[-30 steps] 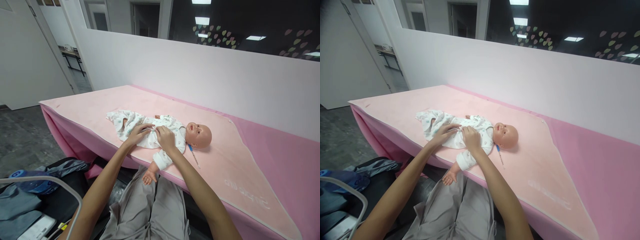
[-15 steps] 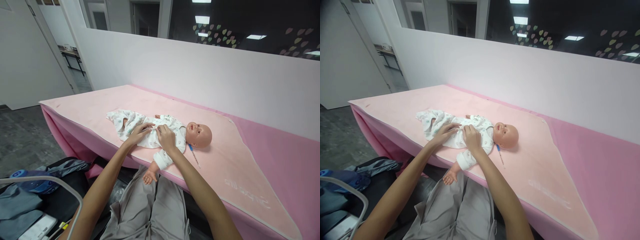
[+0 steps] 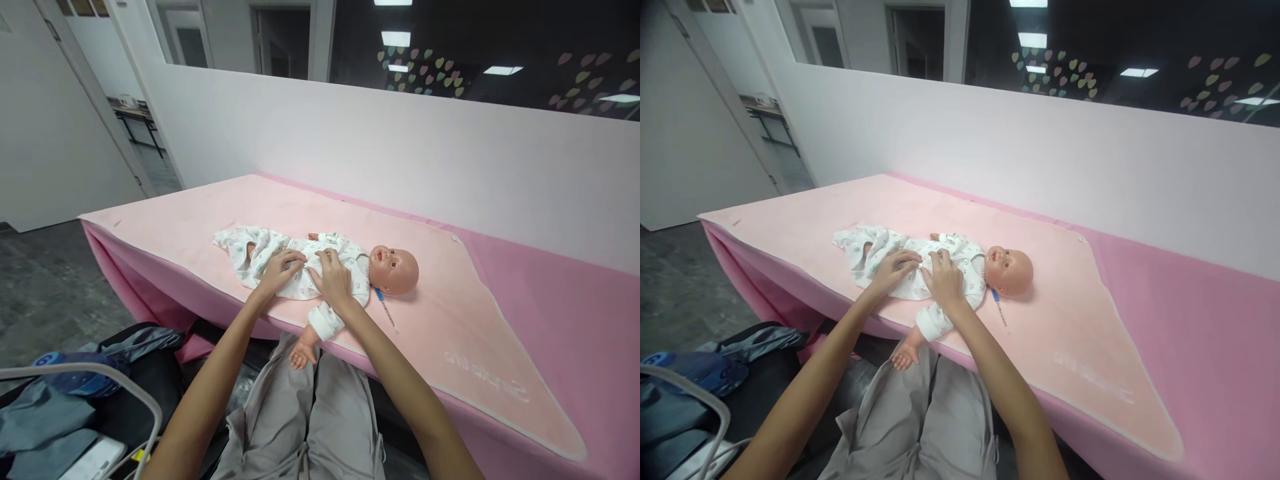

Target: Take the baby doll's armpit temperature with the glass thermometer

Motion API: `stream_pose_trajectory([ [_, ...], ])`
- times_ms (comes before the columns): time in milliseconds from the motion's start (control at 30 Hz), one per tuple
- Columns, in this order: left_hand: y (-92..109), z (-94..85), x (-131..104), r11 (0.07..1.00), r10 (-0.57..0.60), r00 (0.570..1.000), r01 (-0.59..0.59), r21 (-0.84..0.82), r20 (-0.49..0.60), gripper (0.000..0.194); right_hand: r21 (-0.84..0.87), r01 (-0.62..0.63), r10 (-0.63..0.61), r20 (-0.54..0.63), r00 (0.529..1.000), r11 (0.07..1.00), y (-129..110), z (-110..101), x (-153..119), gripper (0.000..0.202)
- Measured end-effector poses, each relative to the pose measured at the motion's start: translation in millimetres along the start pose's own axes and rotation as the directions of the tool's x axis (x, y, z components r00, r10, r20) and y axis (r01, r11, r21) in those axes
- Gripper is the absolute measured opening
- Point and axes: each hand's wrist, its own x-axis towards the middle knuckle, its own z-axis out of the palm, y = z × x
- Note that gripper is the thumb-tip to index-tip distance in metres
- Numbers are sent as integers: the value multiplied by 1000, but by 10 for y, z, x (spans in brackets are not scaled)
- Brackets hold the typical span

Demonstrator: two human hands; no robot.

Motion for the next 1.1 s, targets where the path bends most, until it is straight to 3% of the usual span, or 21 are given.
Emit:
stream_pose_trajectory([
  [100, 5, -25, -3, 1000, -19, 1000, 19, 24, 23, 23, 167, -120, 135, -79, 988, 979, 45, -261, -225, 24],
  [200, -27, -46, 13, 996, -84, 996, 83, 12, 41, 23, 234, -272, 313, -163, 935, 933, 248, -515, -613, 18],
  [300, -47, -59, 45, 985, -160, 985, 163, -55, 60, 23, -16, -417, 403, -226, 887, 909, 502, -651, -993, 17],
  [433, -27, -75, 70, 965, -220, 972, 229, -125, 78, 24, -322, -497, 493, -101, 864, 806, 630, -728, -1236, 18],
  [567, -31, -79, 66, 962, -228, 971, 237, -133, 76, 23, -255, -613, 629, -25, 777, 748, 519, -916, -1203, 22],
  [667, -69, -73, 60, 960, -226, 972, 233, -153, 64, 22, -48, -694, 687, -110, 718, 718, 439, -1126, -1098, 17],
  [800, -119, -64, 54, 965, -205, 977, 213, -155, 67, 21, 55, -698, 695, -178, 697, 714, 382, -1274, -964, 18],
  [967, -146, -47, 43, 967, -180, 982, 186, -173, 49, 19, 71, -697, 699, -17, 715, 714, 344, -1123, -978, 25],
  [1100, -159, -33, 41, 972, -171, 985, 173, -159, 28, 17, 124, -740, 722, 163, 672, 661, 400, -1146, -933, 32],
])
